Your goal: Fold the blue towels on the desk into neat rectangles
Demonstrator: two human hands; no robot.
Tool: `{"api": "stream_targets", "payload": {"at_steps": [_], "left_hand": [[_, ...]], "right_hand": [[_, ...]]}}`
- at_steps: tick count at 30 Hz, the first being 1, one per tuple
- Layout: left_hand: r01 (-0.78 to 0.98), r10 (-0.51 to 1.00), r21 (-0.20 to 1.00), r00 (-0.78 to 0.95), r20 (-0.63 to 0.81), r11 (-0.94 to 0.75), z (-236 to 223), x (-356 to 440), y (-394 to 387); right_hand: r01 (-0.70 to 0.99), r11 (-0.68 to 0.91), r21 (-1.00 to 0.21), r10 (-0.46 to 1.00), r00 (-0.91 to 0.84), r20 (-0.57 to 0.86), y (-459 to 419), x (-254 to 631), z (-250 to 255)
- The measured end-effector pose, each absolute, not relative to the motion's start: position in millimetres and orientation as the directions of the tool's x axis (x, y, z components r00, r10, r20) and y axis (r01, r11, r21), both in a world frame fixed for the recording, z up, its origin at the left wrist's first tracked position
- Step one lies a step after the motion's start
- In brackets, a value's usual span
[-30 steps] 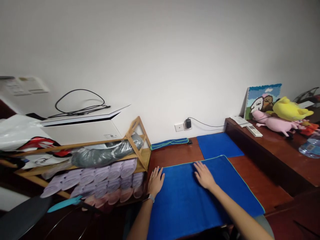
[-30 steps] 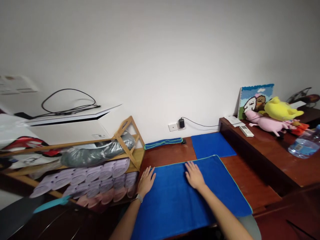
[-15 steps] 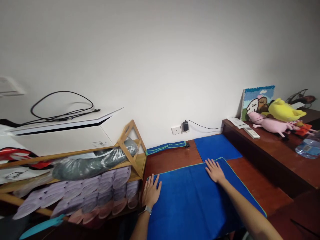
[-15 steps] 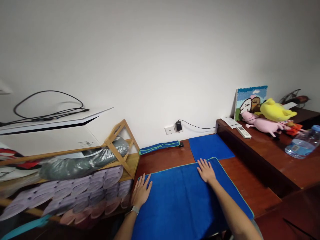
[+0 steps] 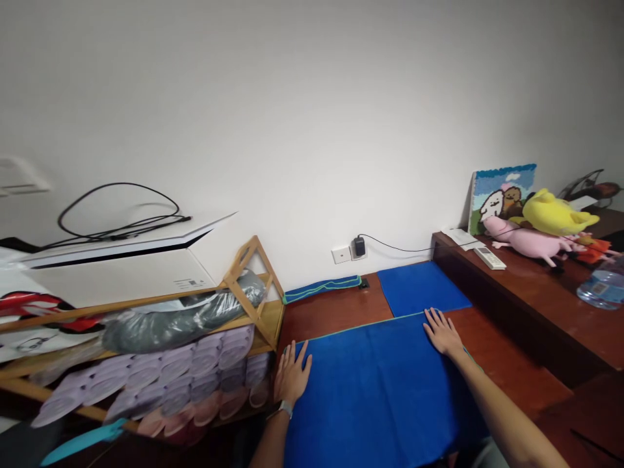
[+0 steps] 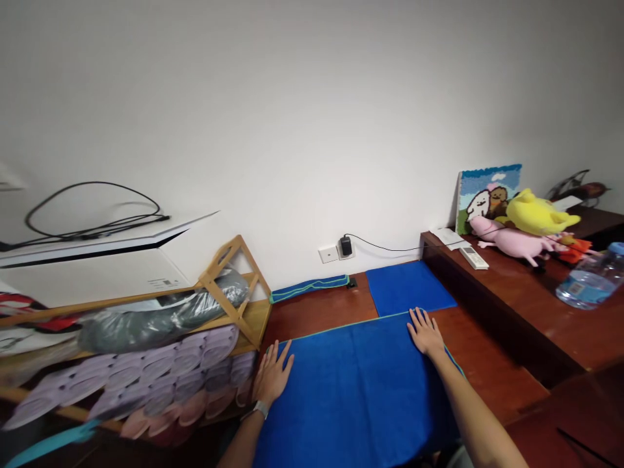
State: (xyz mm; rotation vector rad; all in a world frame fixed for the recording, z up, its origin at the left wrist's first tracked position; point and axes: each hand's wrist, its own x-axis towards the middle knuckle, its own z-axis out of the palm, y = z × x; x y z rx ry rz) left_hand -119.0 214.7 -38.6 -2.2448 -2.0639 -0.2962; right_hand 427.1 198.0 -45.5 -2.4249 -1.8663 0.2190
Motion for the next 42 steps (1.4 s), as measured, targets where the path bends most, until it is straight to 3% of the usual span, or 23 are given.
{"api": "stream_targets", "payload": {"at_steps": [7, 14, 18, 20, 23, 27, 35, 42], "left_hand": [[0.995, 0.990, 0.049, 0.085, 0.113, -0.090, -36.5, -124.8, 217.1], [0.989, 0.977, 0.090, 0.101, 0.186, -0.119, -40.6, -127.1, 213.5], [0.985, 0.976, 0.127, 0.095, 0.196, -0.121, -39.6, -125.0, 212.4], [0.984, 0.978, 0.137, 0.089, 0.189, -0.116, -38.2, -124.2, 211.8], [0.985, 0.980, 0.133, 0.083, 0.181, -0.108, -37.2, -124.2, 211.1], [0.988, 0.980, 0.107, 0.086, 0.181, -0.107, -38.6, -124.9, 211.8], [0.988, 0.976, 0.114, 0.083, 0.203, -0.107, -41.1, -123.8, 213.6], [0.987, 0.977, 0.123, 0.081, 0.196, -0.106, -41.5, -124.9, 214.6]], "right_hand": [[0.951, -0.280, -0.133, 0.959, 0.272, -0.078, 195.9, 425.2, -41.6], [0.952, -0.278, -0.129, 0.960, 0.273, -0.057, 196.0, 404.9, -26.8], [0.978, 0.014, -0.207, 0.997, 0.003, 0.080, 200.3, 320.1, -8.6], [0.947, 0.191, -0.260, 0.981, -0.174, 0.087, 201.7, 268.4, -3.4], [0.905, 0.286, -0.314, 0.956, -0.291, 0.033, 203.3, 219.0, -4.9], [0.929, 0.213, -0.304, 0.974, -0.227, -0.010, 207.0, 242.3, -18.7], [0.978, -0.156, -0.137, 0.988, 0.154, -0.026, 205.2, 414.1, -42.7], [0.966, -0.213, -0.150, 0.977, 0.208, -0.047, 202.2, 442.1, -47.3]]}}
